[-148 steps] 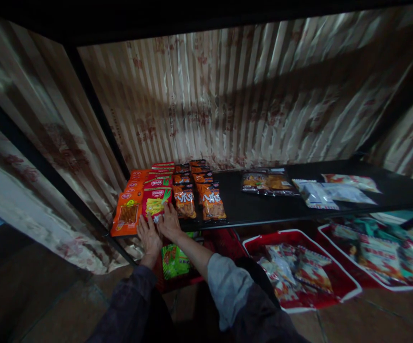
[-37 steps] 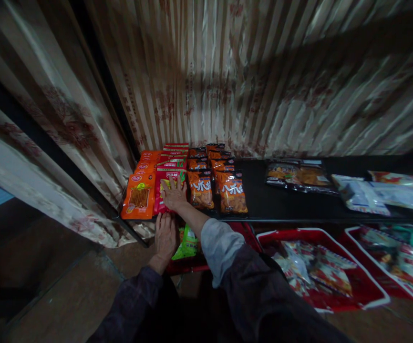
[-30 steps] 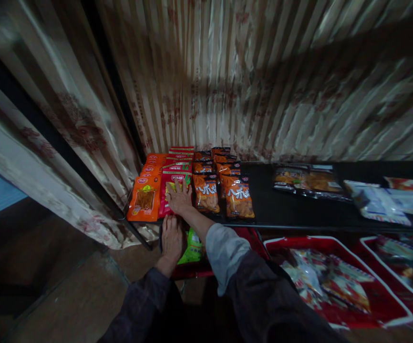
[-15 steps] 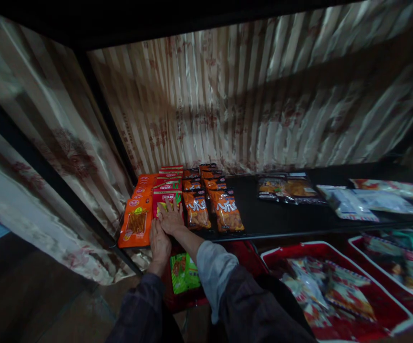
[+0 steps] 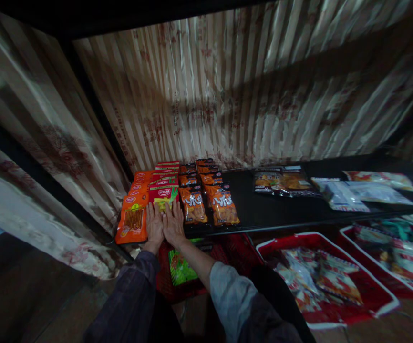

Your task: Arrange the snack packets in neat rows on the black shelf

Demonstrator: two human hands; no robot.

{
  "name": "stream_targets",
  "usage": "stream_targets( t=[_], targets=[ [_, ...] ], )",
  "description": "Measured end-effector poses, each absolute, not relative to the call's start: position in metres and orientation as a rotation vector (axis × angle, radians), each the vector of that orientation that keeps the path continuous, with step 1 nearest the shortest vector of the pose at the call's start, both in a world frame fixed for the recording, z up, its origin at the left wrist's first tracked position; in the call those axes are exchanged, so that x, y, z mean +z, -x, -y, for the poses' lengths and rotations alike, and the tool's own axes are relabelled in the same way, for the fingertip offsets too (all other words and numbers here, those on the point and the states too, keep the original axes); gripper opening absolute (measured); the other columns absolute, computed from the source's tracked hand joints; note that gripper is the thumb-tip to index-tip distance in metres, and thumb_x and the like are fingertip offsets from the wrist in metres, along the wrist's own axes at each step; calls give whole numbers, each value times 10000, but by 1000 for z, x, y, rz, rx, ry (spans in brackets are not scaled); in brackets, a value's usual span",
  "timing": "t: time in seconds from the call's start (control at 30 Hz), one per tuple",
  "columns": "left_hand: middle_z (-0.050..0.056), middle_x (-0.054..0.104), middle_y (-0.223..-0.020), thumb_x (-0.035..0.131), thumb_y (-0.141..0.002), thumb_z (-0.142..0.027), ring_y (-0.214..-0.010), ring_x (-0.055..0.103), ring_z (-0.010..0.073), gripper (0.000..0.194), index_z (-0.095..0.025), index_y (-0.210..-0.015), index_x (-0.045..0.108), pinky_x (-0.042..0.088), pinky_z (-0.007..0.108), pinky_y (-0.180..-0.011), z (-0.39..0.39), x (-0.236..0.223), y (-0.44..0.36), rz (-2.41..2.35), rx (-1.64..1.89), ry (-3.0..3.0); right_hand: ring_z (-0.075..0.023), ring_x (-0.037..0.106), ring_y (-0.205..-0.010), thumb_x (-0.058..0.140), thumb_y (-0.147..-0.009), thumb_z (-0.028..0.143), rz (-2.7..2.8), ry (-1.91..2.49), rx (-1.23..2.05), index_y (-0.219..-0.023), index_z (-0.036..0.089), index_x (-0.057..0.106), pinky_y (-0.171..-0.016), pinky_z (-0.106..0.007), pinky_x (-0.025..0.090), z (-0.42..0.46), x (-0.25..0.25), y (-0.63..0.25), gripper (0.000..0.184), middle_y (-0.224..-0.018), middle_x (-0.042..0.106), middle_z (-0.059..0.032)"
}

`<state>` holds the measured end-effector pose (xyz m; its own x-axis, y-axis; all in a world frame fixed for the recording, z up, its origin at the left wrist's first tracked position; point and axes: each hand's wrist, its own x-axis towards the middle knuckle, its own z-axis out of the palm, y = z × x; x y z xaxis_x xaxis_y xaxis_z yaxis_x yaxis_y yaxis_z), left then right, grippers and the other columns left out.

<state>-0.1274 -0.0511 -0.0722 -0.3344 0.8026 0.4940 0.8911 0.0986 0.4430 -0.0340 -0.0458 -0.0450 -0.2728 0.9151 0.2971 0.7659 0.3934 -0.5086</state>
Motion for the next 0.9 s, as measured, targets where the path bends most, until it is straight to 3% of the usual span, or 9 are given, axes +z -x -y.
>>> stream_targets(
  t=[0.17, 0.33, 0.57, 0.73, 0.9],
  targets=[
    [189, 309, -1480, 289, -894, -209, -1419, 117, 240, 534, -83, -1413, 308, 262, 464, -1118, 48, -78, 128, 2230, -1026, 1758, -206, 148, -1418, 171, -963, 334, 2119, 1517, 423, -1433, 114, 313, -1130, -358, 177, 48, -47, 36, 538, -1529, 226, -107],
    [181, 256, -1505, 298, -906, -236, -1424, 87, 247, 536, -74, -1416, 299, 235, 474, -1128, 47, -82, 126, 2242, -1033, 1737, -208, 85, -1429, 179, -966, 337, 2149, 1496, 425, -1443, 127, 289, -1138, -381, 159, 44, -47, 36, 533, -1539, 195, -98],
    [162, 294, -1494, 306, -902, -187, -1412, 175, 230, 476, -85, -1359, 397, 231, 469, -1137, 49, -74, 120, 2273, -1065, 1697, -195, 33, -1433, 154, -961, 372, 2141, 1227, 370, -1429, 73, 303, -1142, -412, 190, 61, -42, 18, 575, -1545, 156, -116],
    [170, 349, -1464, 338, -896, -169, -1406, 197, 248, 434, -101, -1305, 468, 240, 519, -1124, 73, -73, 96, 2178, -1088, 1721, -172, 93, -1428, 173, -960, 403, 2045, 1093, 452, -1423, 112, 324, -1147, -407, 206, 92, -49, -19, 568, -1539, 193, -99],
    [162, 326, -1477, 353, -876, -108, -1417, 152, 235, 451, -119, -1315, 455, 270, 484, -1119, 103, -84, 62, 2133, -1108, 1767, -205, 194, -1410, 253, -954, 425, 1967, 985, 577, -1383, 159, 404, -1136, -456, 237, 121, -75, -46, 527, -1509, 276, -109]
  ],
)
